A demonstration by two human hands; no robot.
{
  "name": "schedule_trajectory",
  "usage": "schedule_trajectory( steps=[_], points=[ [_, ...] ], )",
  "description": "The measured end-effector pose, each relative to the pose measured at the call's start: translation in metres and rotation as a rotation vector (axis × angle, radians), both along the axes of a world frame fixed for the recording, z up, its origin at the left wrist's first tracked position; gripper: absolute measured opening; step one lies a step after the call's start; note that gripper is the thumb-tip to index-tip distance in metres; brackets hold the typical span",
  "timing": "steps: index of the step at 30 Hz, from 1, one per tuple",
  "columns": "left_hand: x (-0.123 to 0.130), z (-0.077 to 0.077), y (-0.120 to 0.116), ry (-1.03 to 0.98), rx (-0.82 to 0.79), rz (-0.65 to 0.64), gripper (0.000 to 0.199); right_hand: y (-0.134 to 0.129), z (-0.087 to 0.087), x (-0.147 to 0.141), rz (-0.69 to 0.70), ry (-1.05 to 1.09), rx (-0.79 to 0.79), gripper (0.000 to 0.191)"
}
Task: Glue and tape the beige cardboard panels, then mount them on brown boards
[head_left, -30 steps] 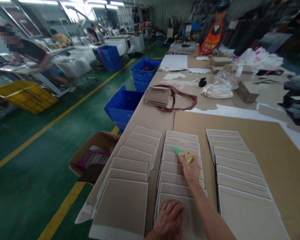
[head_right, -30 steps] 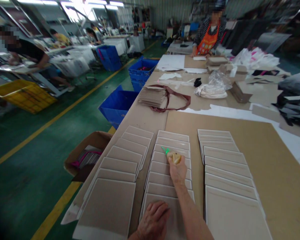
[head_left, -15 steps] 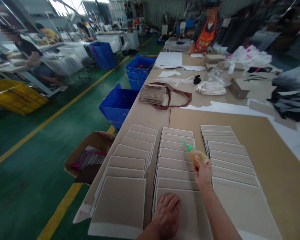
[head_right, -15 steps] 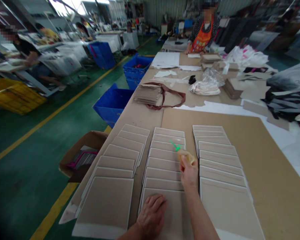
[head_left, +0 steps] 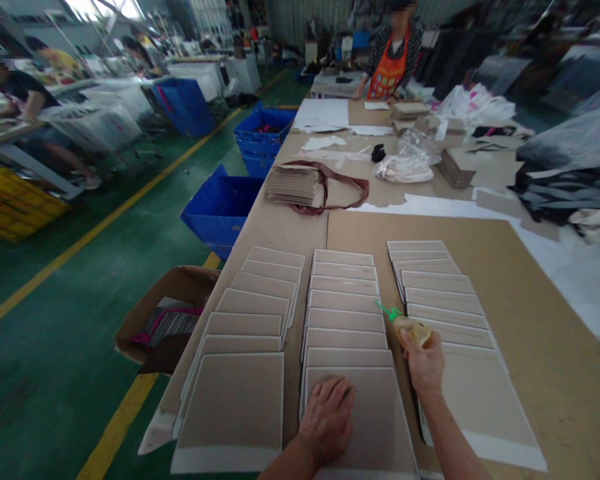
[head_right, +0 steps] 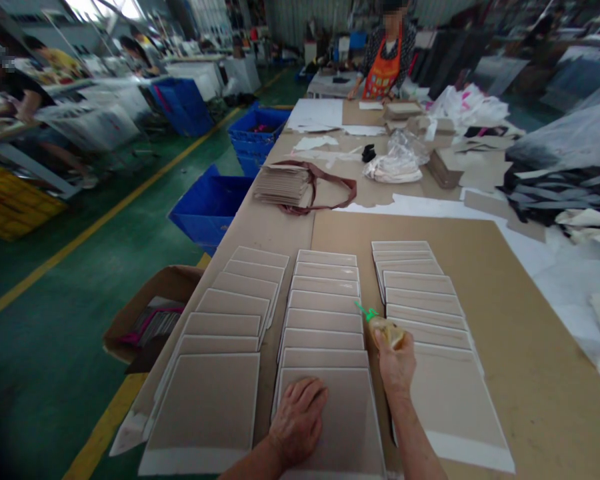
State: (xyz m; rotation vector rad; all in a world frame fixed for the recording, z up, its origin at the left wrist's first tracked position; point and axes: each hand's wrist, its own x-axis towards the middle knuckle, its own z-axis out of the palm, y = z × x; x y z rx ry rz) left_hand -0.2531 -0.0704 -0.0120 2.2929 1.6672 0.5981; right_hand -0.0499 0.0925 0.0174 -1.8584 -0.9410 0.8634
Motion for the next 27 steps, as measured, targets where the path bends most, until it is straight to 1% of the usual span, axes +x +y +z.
schedule_trajectory(
  steps=[2,4,6,9,12,19,24,27],
  points=[
    [0.000,-0.001,-0.001,-0.003,-0.001,-0.001,0.043,0.002,0.005,-0.002,0.019,-0.118,-0.052,0.049],
    [0.000,-0.002,-0.001,0.000,0.000,-0.003,0.042,0.004,0.009,-0.005,0.048,-0.203,-0.070,0.048],
    [0.000,-0.002,-0.001,0.002,0.004,0.001,0.042,0.005,0.011,-0.011,0.086,-0.248,-0.074,0.048],
    [0.001,0.000,0.000,-0.009,-0.001,0.002,0.043,0.004,0.009,-0.024,0.136,-0.260,-0.094,0.049],
    [0.000,0.002,0.000,-0.015,-0.011,-0.004,0.042,0.004,0.007,-0.042,0.174,-0.230,-0.104,0.048],
    [-0.001,0.001,-0.002,-0.017,0.001,-0.020,0.046,0.007,0.005,-0.091,0.299,-0.107,-0.027,0.045],
    [-0.001,-0.001,-0.002,-0.040,-0.029,-0.019,0.045,0.007,0.002,-0.112,0.320,-0.084,-0.022,0.040],
    [-0.001,0.000,-0.002,-0.043,-0.035,-0.026,0.046,0.006,0.000,-0.123,0.302,0.047,-0.033,0.040]
  ],
)
